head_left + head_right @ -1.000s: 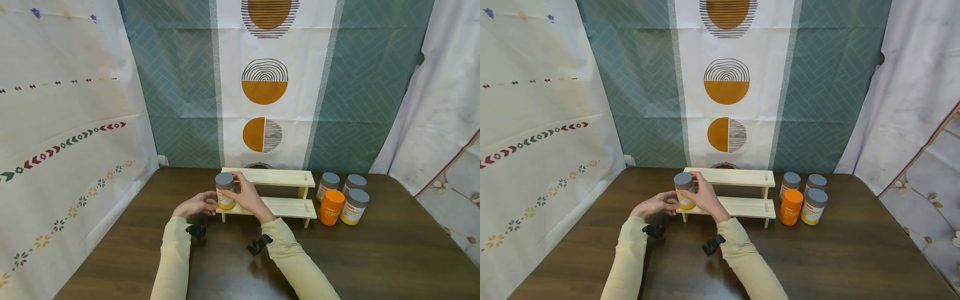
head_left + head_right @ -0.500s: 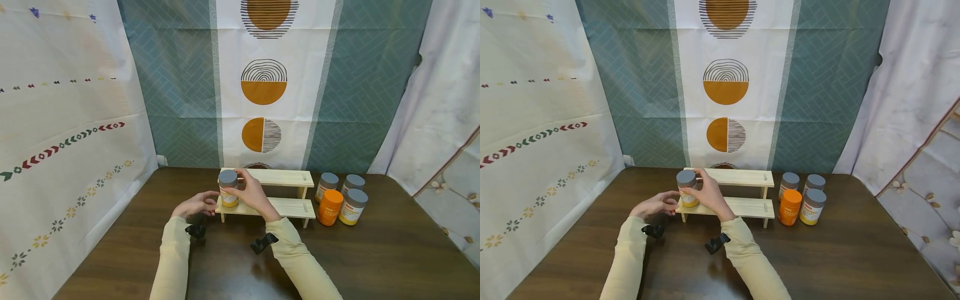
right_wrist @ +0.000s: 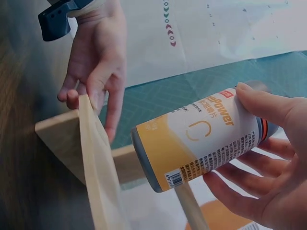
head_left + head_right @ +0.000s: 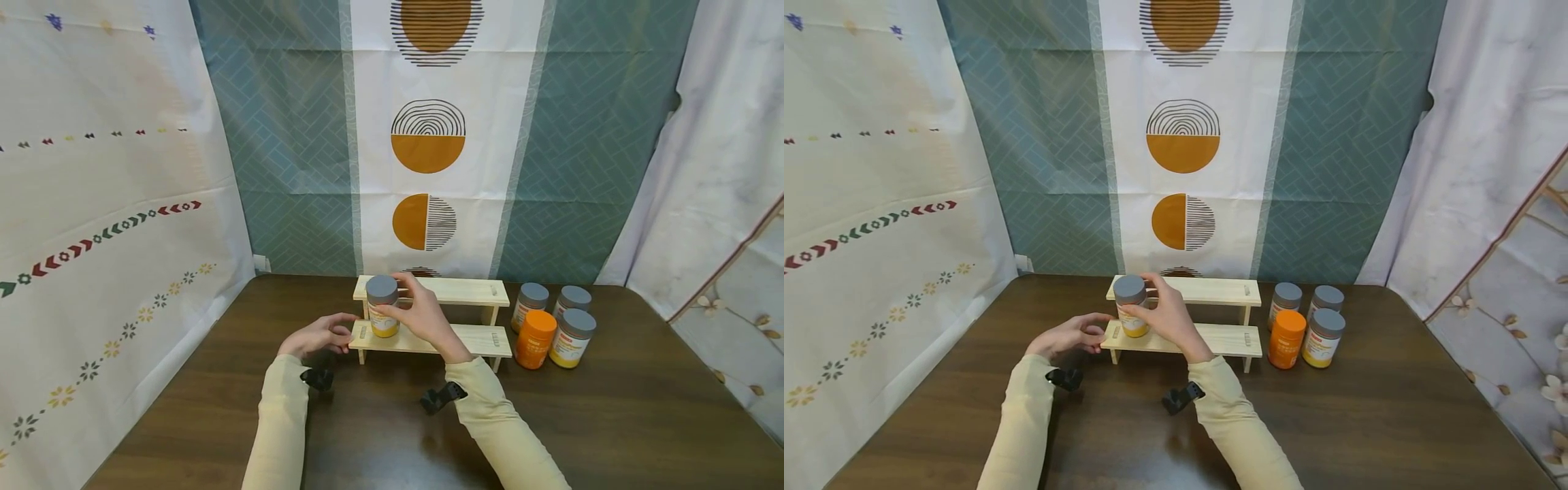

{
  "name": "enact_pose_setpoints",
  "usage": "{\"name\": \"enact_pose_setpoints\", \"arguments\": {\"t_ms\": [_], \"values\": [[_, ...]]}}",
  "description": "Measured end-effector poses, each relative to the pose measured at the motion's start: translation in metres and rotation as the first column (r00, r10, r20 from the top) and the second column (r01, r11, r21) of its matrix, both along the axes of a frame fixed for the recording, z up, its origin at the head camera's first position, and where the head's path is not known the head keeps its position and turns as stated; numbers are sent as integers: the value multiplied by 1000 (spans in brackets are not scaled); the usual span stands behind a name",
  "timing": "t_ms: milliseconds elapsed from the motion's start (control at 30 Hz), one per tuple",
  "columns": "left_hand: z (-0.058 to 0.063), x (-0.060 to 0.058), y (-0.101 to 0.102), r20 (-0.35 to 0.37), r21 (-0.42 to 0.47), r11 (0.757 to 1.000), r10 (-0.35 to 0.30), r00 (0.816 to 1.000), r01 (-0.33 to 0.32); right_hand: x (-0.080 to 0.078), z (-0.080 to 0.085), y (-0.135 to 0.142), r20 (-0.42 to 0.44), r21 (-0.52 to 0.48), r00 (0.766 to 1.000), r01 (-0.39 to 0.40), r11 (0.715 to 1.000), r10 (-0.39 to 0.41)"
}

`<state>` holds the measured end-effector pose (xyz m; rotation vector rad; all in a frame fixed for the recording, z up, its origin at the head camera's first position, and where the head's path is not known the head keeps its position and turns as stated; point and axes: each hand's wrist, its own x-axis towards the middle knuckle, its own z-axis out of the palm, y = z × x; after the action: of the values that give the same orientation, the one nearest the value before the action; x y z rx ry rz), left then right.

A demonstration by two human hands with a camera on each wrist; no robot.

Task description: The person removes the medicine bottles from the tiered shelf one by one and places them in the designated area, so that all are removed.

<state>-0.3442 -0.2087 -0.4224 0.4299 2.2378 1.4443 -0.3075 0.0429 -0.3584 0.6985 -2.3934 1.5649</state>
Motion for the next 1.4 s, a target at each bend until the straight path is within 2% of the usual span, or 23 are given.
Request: {"name": "enact_pose_setpoints", "arguments": {"t_ms": [400,967,1400], "values": [[0,0,-2,-22,-1,1000,-16,1000,16,8,12,34,31,45,998,49,998,-51],[0,1,-3,-4,13,1000,-21,1000,21,19,19,83,-67,94,993,103,990,-97],[-1,0,-1,-9,17,999,-39,999,39,25,17,115,-104,61,980,174,983,-167]]}}
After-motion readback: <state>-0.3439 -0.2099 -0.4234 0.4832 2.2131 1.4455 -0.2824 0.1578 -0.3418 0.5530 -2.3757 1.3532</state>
